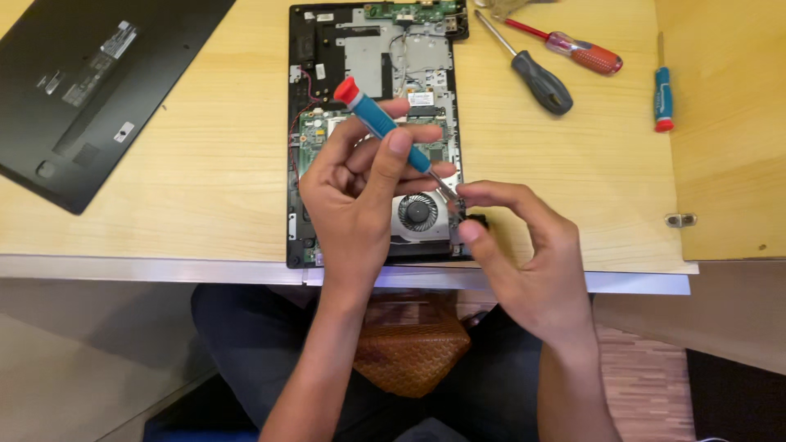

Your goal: The person works on a disassembled laptop motherboard, using a blue-handled screwdriver to remove and tighten screws, then switches to a red-handled screwdriver to continue adjusting components. The hands manipulate small parts and connectors on the board while various tools rest on the desk.

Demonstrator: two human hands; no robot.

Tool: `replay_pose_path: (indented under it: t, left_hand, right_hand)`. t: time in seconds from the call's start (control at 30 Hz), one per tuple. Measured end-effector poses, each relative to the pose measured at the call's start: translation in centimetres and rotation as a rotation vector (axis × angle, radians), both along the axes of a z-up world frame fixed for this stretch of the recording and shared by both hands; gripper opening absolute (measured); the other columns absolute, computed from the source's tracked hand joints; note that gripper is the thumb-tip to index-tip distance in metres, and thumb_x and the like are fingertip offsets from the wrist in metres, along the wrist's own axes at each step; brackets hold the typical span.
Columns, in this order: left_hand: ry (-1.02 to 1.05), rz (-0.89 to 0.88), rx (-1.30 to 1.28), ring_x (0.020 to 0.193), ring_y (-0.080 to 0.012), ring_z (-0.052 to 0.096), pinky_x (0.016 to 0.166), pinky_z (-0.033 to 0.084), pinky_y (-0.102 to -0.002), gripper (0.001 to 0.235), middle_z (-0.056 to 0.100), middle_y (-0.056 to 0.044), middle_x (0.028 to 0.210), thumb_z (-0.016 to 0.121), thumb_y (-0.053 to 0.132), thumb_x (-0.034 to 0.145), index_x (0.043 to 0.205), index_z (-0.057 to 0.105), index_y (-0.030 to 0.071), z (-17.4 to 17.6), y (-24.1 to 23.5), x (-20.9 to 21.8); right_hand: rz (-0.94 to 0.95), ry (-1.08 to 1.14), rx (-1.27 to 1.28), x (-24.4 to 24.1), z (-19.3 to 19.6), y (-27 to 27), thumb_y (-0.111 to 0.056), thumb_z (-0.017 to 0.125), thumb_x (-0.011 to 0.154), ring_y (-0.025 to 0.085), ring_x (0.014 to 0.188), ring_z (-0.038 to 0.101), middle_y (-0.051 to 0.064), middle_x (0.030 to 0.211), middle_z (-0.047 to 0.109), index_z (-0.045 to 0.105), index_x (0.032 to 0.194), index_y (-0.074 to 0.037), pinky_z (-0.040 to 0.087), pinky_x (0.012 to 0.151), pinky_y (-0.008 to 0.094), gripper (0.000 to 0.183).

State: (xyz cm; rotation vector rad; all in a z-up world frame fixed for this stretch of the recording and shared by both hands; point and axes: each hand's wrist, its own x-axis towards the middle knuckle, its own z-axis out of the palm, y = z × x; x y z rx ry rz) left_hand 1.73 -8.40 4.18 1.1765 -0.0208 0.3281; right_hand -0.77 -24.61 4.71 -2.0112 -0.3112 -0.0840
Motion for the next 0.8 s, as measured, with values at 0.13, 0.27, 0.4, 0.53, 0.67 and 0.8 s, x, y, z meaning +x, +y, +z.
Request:
replay_pose_path:
  t: [0.13, 0.27, 0.4, 0.53, 0.67, 0.8]
  left_hand:
    - [0.070, -0.003, -0.009, 0.072, -0.0195, 0.076, 0.065, 0.069, -0.029, 0.032, 0.078, -0.018, 0.099, 0.068, 0.024, 0.095, 0.116, 0.065, 0.001, -0.6, -1.0, -0.1]
    - [0.089, 0.042, 0.010, 0.073, -0.0219, 0.078, 0.067, 0.070, -0.028, 0.036, 0.078, -0.018, 0.098, 0.067, 0.024, 0.095, 0.120, 0.065, -0.002, -1.1, -1.6, -0.8]
    - [0.119, 0.204, -0.052, 0.067, -0.0225, 0.077, 0.062, 0.069, -0.028, 0.035, 0.077, -0.016, 0.097, 0.063, 0.023, 0.099, 0.123, 0.066, -0.002, -2.4, -1.9, -0.6]
    - [0.087, 0.581, -0.339, 0.071, -0.0276, 0.076, 0.069, 0.068, -0.029, 0.041, 0.074, -0.011, 0.104, 0.069, 0.031, 0.093, 0.123, 0.064, 0.005, -2.2, 4.3, 1.1]
    - [0.082, 0.453, -0.025, 0.078, -0.0241, 0.078, 0.070, 0.068, -0.027, 0.030, 0.074, -0.010, 0.107, 0.059, 0.027, 0.103, 0.126, 0.060, 0.007, -3.0, 5.7, 0.7]
    - [0.123, 0.108, 0.265, 0.084, -0.0263, 0.079, 0.078, 0.069, -0.030, 0.027, 0.076, -0.017, 0.106, 0.058, 0.020, 0.104, 0.123, 0.059, 0.001, -2.2, 4.5, 0.0]
  right_hand:
    - [-0.005, -0.072, -0.005, 0.2, 0.3, 0.7, -0.009, 0.074, 0.092, 0.016, 0.108, 0.071, 0.008, 0.122, 0.075, 0.068, 0.119, -0.002, 0.057, 0.102, 0.030, 0.029]
    - [-0.133, -0.148, -0.074, -0.3, -0.4, 0.9, -0.009, 0.073, 0.095, 0.012, 0.084, 0.075, 0.004, 0.094, 0.079, 0.075, 0.108, -0.005, 0.055, 0.088, 0.028, 0.013]
    - [-0.212, -0.075, -0.087, -0.7, -1.2, 0.8, -0.014, 0.072, 0.094, 0.012, 0.078, 0.079, 0.003, 0.083, 0.081, 0.078, 0.108, -0.007, 0.058, 0.083, 0.026, 0.016]
    - [-0.293, 0.132, 0.010, 1.2, -0.9, -2.8, -0.016, 0.072, 0.092, 0.013, 0.078, 0.081, 0.008, 0.090, 0.083, 0.076, 0.114, -0.006, 0.070, 0.082, 0.026, 0.025]
    - [-0.357, -0.049, -0.247, 11.1, -1.0, -6.5, -0.030, 0.067, 0.103, 0.001, 0.071, 0.066, -0.003, 0.070, 0.071, 0.082, 0.106, -0.017, 0.051, 0.071, 0.021, 0.020]
    - [-0.376, -0.127, -0.565, 22.7, -2.3, -7.8, -0.042, 0.078, 0.094, 0.017, 0.072, 0.066, -0.007, 0.068, 0.069, 0.085, 0.101, -0.032, 0.047, 0.061, 0.041, 0.014]
